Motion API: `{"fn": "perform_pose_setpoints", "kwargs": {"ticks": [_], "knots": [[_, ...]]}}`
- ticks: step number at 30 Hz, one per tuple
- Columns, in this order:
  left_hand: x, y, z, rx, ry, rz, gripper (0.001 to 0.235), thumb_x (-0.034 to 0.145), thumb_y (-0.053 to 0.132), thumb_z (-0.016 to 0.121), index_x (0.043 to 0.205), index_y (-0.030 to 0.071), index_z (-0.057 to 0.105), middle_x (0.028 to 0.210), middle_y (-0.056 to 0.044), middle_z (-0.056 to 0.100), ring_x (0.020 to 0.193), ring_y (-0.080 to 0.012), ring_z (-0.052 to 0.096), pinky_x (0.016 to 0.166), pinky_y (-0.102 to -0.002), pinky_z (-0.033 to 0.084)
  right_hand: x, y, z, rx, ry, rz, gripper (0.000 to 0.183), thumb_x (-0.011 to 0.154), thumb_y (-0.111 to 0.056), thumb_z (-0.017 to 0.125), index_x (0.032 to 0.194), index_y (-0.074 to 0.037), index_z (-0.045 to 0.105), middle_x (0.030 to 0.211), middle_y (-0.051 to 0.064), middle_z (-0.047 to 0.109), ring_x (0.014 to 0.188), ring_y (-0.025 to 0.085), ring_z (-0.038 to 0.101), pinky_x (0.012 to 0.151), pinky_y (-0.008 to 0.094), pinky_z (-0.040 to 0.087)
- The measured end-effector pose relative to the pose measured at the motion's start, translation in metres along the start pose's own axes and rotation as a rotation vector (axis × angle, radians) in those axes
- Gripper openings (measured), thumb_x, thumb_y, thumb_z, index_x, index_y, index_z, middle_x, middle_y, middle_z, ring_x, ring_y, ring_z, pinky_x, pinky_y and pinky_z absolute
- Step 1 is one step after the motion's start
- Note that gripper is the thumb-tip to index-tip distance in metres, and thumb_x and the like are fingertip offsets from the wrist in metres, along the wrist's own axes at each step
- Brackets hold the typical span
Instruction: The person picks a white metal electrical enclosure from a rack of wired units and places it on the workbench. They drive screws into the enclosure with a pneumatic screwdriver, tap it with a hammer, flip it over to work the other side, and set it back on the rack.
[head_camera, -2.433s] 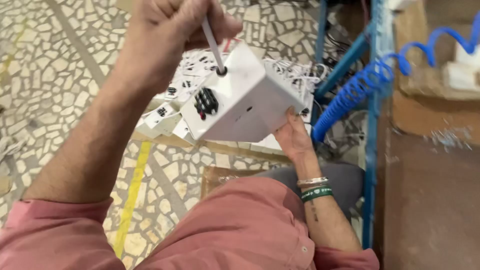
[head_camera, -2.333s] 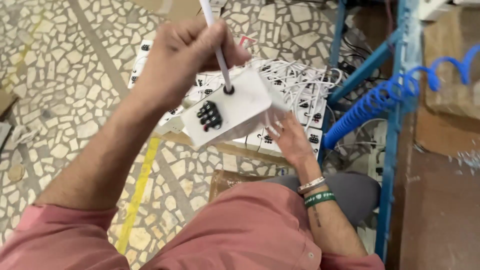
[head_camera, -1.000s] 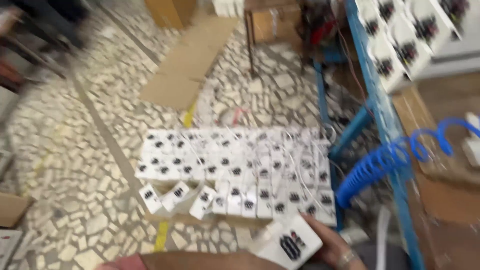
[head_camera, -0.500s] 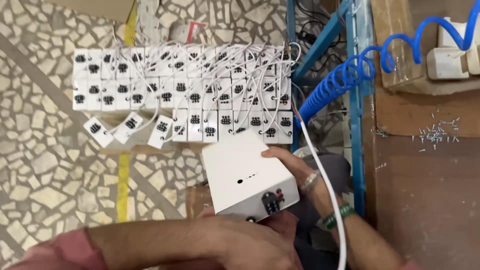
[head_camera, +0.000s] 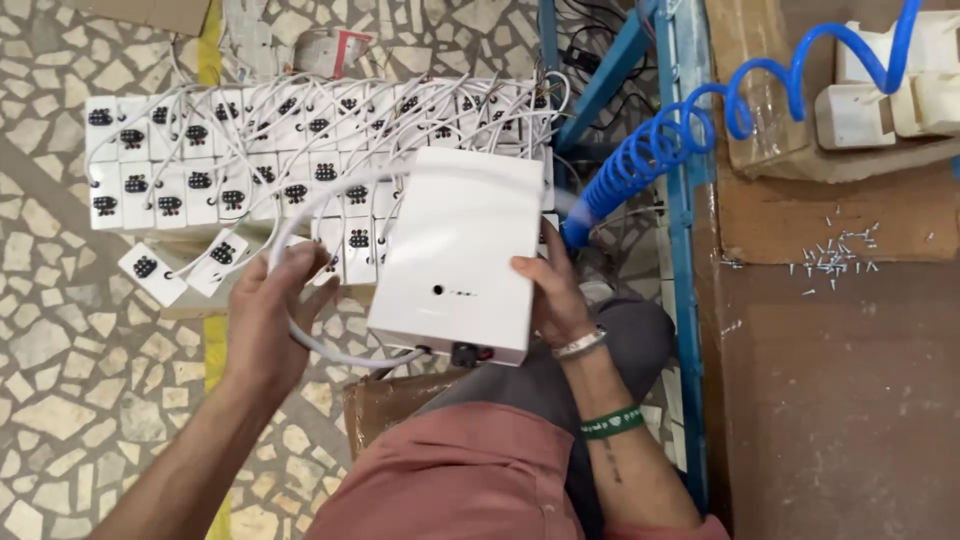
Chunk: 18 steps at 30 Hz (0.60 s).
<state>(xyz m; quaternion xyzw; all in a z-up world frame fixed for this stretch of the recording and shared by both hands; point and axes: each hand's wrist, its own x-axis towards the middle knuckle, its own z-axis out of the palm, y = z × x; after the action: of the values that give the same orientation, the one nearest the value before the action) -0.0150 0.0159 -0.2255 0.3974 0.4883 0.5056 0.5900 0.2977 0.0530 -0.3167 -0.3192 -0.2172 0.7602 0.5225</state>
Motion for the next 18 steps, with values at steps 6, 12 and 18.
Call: {"fn": "perform_pose_setpoints", "kwargs": {"ticks": [6, 12, 18], "knots": [[0.042, -0.086, -0.007, -0.009, -0.050, -0.799, 0.062, 0.082, 0.035, 0.071, 0.136, 0.008, 0.057, 0.123, -0.014, 0.070, 0.110, -0.0276, 0.071, 0.093, -0.047, 0.060, 0.024, -0.003, 0.020, -0.429, -0.041, -0.046, 0.111, 0.070, -0.022, 0.084, 0.161, -0.007, 0.021, 0.138, 0.022, 0.059, 0.122, 0.031, 0.063, 0.098, 0.044, 0.056], [0.053, -0.157, 0.001, -0.487, 0.070, -0.855, 0.070, 0.084, 0.030, 0.072, 0.144, 0.000, 0.050, 0.133, -0.022, 0.066, 0.117, -0.0366, 0.066, 0.098, -0.052, 0.057, 0.047, 0.010, 0.010, -0.497, 0.003, 0.109, 0.113, 0.066, -0.024, 0.087, 0.158, -0.003, 0.025, 0.140, 0.023, 0.057, 0.125, 0.033, 0.062, 0.100, 0.045, 0.054], [0.127, -0.151, 0.020, -0.470, 0.111, -0.729, 0.066, 0.092, 0.032, 0.063, 0.147, -0.001, 0.048, 0.138, -0.024, 0.065, 0.123, -0.0375, 0.065, 0.102, -0.050, 0.055, 0.028, -0.077, 0.018, -1.284, 0.074, -0.386, 0.065, 0.085, -0.022, 0.084, 0.139, 0.002, 0.058, 0.141, 0.021, 0.062, 0.132, 0.032, 0.060, 0.110, 0.043, 0.048]]}}
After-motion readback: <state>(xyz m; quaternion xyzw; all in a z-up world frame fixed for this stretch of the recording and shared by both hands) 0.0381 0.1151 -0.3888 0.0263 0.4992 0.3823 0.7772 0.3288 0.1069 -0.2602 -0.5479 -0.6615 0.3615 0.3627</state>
